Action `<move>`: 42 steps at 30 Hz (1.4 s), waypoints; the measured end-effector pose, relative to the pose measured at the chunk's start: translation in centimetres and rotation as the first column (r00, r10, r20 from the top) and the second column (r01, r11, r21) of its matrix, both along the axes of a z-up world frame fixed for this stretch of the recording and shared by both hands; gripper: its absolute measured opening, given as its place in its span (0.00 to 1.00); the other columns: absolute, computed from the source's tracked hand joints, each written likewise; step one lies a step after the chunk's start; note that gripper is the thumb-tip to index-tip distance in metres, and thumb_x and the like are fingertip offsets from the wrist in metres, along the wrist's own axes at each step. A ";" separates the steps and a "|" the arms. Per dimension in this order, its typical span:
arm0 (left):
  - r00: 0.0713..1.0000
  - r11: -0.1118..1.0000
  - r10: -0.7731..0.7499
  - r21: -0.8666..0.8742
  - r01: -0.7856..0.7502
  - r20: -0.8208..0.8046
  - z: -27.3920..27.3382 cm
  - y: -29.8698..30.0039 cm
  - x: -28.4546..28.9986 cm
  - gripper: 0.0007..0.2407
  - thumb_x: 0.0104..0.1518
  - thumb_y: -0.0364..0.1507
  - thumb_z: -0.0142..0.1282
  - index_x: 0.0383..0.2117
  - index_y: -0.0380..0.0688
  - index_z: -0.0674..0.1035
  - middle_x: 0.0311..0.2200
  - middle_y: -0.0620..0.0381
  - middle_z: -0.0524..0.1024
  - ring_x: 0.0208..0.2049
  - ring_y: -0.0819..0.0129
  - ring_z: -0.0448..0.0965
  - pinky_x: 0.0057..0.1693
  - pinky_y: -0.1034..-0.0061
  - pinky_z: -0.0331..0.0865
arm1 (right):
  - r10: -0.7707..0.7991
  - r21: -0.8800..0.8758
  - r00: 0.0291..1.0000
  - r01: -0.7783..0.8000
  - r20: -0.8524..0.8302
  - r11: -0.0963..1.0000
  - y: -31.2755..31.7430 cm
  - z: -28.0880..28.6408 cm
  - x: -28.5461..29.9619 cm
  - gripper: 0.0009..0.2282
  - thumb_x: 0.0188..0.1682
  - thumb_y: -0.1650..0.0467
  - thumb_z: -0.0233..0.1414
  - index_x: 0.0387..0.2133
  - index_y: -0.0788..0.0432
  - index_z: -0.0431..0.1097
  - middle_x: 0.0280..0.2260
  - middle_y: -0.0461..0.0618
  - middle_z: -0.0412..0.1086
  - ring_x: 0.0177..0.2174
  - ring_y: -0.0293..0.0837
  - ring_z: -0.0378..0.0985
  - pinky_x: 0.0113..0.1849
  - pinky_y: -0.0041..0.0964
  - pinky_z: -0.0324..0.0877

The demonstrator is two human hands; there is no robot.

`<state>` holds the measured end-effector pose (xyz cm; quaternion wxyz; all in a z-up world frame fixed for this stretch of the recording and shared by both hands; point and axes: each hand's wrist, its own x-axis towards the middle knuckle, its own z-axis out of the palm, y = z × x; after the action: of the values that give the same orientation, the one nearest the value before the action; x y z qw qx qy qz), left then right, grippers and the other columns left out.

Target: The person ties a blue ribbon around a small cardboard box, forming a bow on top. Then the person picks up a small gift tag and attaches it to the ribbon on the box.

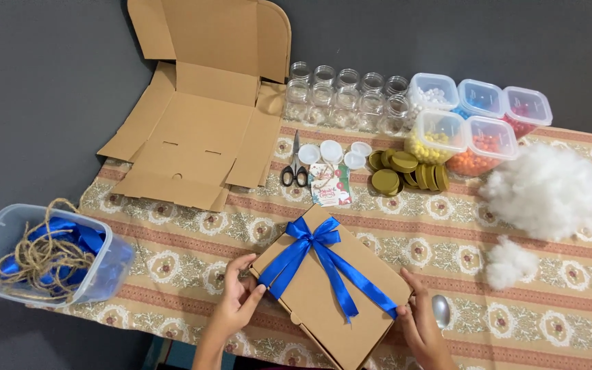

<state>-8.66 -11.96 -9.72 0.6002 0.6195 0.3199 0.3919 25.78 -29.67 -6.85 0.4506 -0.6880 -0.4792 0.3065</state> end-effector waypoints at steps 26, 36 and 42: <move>0.648 0.972 0.209 0.080 -0.223 -0.733 -9.9 -7.5 -3.9 0.34 0.50 0.47 0.59 0.62 0.51 0.59 0.62 0.49 0.63 0.64 0.53 0.63 0.67 0.51 0.53 | 0.524 -0.244 0.428 -0.554 0.736 0.796 25.3 8.3 3.8 0.13 0.56 0.63 0.45 0.47 0.54 0.71 0.43 0.51 0.72 0.39 0.51 0.75 0.40 0.48 0.72; 0.107 0.620 0.781 0.784 -0.022 -0.615 -7.3 -10.2 -8.9 0.24 0.45 0.61 0.51 0.47 0.74 0.77 0.54 0.75 0.73 0.34 0.65 0.68 0.41 0.73 0.67 | 0.481 -0.346 0.226 -0.453 0.847 0.821 32.1 1.3 3.3 0.10 0.57 0.62 0.46 0.45 0.50 0.71 0.39 0.46 0.72 0.42 0.51 0.75 0.29 0.50 0.75; 0.336 0.796 0.602 0.507 -0.331 -0.725 -4.1 -7.4 -14.0 0.17 0.57 0.45 0.50 0.52 0.68 0.79 0.56 0.63 0.67 0.53 0.68 0.69 0.61 0.65 0.50 | 0.451 -0.325 0.190 -0.462 0.872 0.825 31.8 0.8 4.8 0.13 0.58 0.65 0.44 0.51 0.55 0.70 0.36 0.57 0.74 0.32 0.57 0.78 0.26 0.54 0.73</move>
<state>-22.64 -19.32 -13.85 0.1268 0.6835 0.6830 0.2243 30.53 2.11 -6.07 -0.0095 -0.5592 -0.8287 -0.0203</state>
